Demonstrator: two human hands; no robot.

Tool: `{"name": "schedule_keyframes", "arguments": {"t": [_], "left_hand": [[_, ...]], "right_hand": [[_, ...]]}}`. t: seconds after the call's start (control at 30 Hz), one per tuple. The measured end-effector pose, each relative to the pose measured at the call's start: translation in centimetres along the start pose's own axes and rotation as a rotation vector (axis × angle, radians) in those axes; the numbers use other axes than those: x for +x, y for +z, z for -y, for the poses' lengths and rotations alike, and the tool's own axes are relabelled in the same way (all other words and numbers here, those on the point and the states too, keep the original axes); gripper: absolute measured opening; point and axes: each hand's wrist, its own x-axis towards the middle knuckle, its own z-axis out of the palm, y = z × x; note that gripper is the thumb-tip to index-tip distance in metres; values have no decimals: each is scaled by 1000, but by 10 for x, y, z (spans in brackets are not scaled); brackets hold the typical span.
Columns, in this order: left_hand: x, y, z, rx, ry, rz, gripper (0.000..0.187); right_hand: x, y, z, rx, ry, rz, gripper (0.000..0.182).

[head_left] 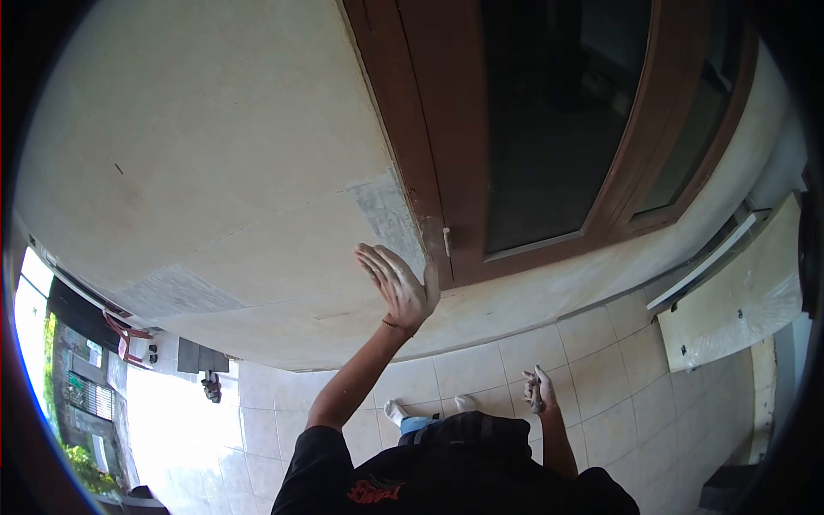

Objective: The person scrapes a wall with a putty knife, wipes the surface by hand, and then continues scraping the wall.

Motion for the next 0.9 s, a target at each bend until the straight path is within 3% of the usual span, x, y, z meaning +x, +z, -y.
{"name": "schedule_keyframes", "arguments": {"t": [0.1, 0.2, 0.3, 0.33, 0.4, 0.43, 0.47, 0.63, 0.7, 0.8, 0.9], "left_hand": [[34, 35, 52, 308, 274, 69, 72], [28, 27, 20, 69, 70, 113, 65], [15, 37, 39, 259, 249, -116, 67], [17, 44, 59, 382, 350, -33, 67], [-2, 51, 63, 382, 361, 45, 66], [-15, 53, 66, 381, 375, 89, 66], [-38, 52, 63, 371, 248, 190, 57], [-133, -3, 38, 149, 54, 689, 58], [-170, -19, 27, 73, -18, 683, 48], [-180, -30, 22, -642, -963, 1009, 30], [-177, -27, 13, -916, -1001, 627, 21]], "right_hand": [[21, 7, -11, 79, 46, 65, 57], [20, 37, -4, -63, 64, 142, 63], [17, 75, 1, -113, 26, 134, 64], [14, 82, 1, -119, 22, 121, 63], [23, 91, 0, -143, -26, 131, 57], [16, 104, 9, -332, -84, 83, 53], [8, 116, 13, -348, -136, 76, 50], [-2, 157, 29, -406, -351, 73, 38], [-8, 179, 41, -435, -364, 79, 36], [-28, 225, 59, -437, -444, 214, 29], [-24, 258, 64, -435, -497, 351, 25]]}}
